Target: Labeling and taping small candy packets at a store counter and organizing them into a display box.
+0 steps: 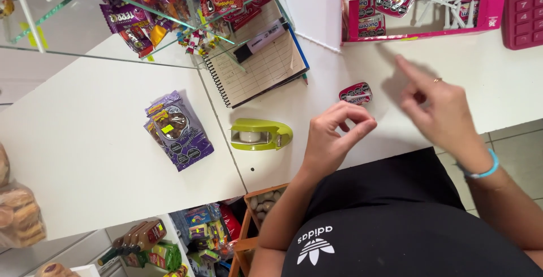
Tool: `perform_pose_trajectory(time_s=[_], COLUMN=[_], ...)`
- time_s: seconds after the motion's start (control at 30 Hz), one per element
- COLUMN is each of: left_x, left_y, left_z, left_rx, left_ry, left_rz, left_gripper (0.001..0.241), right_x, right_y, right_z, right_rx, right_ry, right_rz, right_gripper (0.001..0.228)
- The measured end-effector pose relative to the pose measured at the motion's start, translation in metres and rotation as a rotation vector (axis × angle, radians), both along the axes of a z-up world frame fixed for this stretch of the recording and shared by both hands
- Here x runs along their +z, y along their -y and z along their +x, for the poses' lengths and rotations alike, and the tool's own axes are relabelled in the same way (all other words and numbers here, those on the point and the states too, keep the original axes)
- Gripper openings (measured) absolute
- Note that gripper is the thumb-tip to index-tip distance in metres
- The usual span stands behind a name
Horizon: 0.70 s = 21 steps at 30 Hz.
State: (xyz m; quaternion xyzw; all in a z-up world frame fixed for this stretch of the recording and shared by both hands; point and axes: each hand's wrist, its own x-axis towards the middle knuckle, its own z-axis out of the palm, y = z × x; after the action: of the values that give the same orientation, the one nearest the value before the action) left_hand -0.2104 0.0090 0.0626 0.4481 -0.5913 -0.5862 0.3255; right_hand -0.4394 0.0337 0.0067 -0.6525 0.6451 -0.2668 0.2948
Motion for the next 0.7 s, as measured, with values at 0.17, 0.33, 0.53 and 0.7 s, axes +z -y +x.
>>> perform_pose_trajectory(time_s=[0.17,0.33,0.53,0.7], left_x=[-0.006,-0.011,-0.056,-0.085], left_y=[-0.003,-0.002,0.0,0.003], left_z=[0.003,0.003,0.011,0.016], left_rx=[-0.021,-0.017,0.21,0.036], left_ry=[0.104,0.144,0.525,0.579], left_rz=[-0.126,-0.16,-0.428,-0.781], left_gripper=[0.008,0.01,0.037,0.03], right_x=[0.037,0.028,0.017,0.005], right_y=[0.015,0.016,0.032,0.046], right_z=[0.005,0.012,0.002,0.009], right_rx=[-0.081,0.039,0.072,0.156], right_ry=[0.518,0.642,0.365,0.282], right_rz=[0.512,0.485,0.059,0.261], right_gripper=[0.025,0.014,0.007,0.011])
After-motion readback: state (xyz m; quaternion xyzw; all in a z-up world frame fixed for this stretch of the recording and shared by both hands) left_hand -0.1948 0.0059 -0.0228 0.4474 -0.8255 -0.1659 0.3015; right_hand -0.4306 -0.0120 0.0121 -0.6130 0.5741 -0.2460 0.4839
